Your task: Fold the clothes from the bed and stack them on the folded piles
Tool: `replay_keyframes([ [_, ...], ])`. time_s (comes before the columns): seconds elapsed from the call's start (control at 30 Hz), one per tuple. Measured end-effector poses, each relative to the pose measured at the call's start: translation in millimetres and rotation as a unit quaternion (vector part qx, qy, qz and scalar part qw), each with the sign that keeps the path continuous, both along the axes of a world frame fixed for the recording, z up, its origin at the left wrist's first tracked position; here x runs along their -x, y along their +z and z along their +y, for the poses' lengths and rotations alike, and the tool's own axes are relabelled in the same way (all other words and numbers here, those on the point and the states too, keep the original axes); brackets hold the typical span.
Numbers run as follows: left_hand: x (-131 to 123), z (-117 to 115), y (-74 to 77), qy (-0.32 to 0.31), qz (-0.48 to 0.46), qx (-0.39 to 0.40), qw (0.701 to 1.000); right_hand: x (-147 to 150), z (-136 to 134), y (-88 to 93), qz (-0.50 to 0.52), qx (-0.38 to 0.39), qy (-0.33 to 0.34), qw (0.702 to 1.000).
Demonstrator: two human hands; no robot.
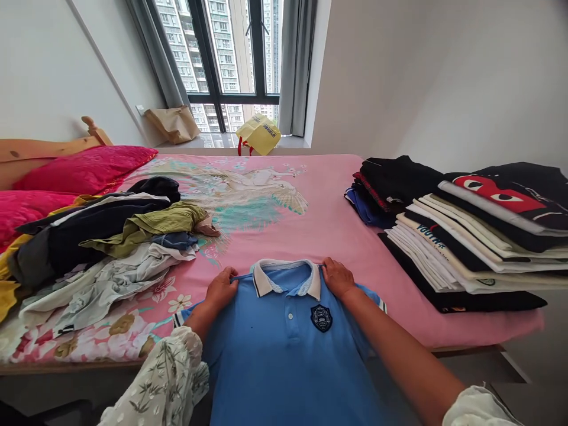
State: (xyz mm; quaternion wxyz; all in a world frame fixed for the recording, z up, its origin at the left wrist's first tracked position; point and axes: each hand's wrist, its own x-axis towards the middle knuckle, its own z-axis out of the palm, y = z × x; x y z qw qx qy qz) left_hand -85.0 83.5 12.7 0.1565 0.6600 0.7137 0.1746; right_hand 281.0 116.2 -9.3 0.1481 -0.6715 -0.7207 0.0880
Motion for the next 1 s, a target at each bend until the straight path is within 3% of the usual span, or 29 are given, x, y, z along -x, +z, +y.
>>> replay_keyframes([
  [0.13,-6.6,-3.2,1.1,0.015,0.003,-0.056,0.998,-5.5,-3.7,-0.6,0.054,-0.025,-0.019,0.998],
  [0.27,-18.8,-28.1,4.3,0.006,0.008,-0.126,0.992,-7.9,-18.0,5.1,0.098,-0.066,-0.042,0.992],
  [0.33,-31.2,-45.0,6.6,-0.057,0.021,-0.163,0.985,-1.9,-31.1,11.6,0.121,-0.119,-0.014,0.985],
  [0.47,-63.4,-62.2,13.0,-0.234,0.081,-0.238,0.939,22.5,-56.4,27.3,0.152,-0.209,0.145,0.955],
  [0.53,-75.8,-58.7,15.4,-0.254,0.105,-0.235,0.933,33.2,-60.5,32.7,0.152,-0.194,0.128,0.961],
  [0.67,-78.5,-46.0,12.5,-0.237,0.089,-0.162,0.954,36.3,-49.7,33.3,0.159,-0.060,0.015,0.985],
  [0.77,-64.1,-45.4,3.6,-0.218,0.016,-0.143,0.965,25.7,-39.6,28.9,0.157,0.028,-0.003,0.987],
  [0.9,-46.0,-45.7,-1.2,-0.120,-0.063,-0.173,0.976,18.7,-35.3,28.2,0.172,0.001,0.010,0.985],
  [1.0,-50.4,-32.3,9.6,-0.088,-0.076,-0.174,0.978,31.1,-31.9,34.6,0.145,-0.064,0.043,0.986],
])
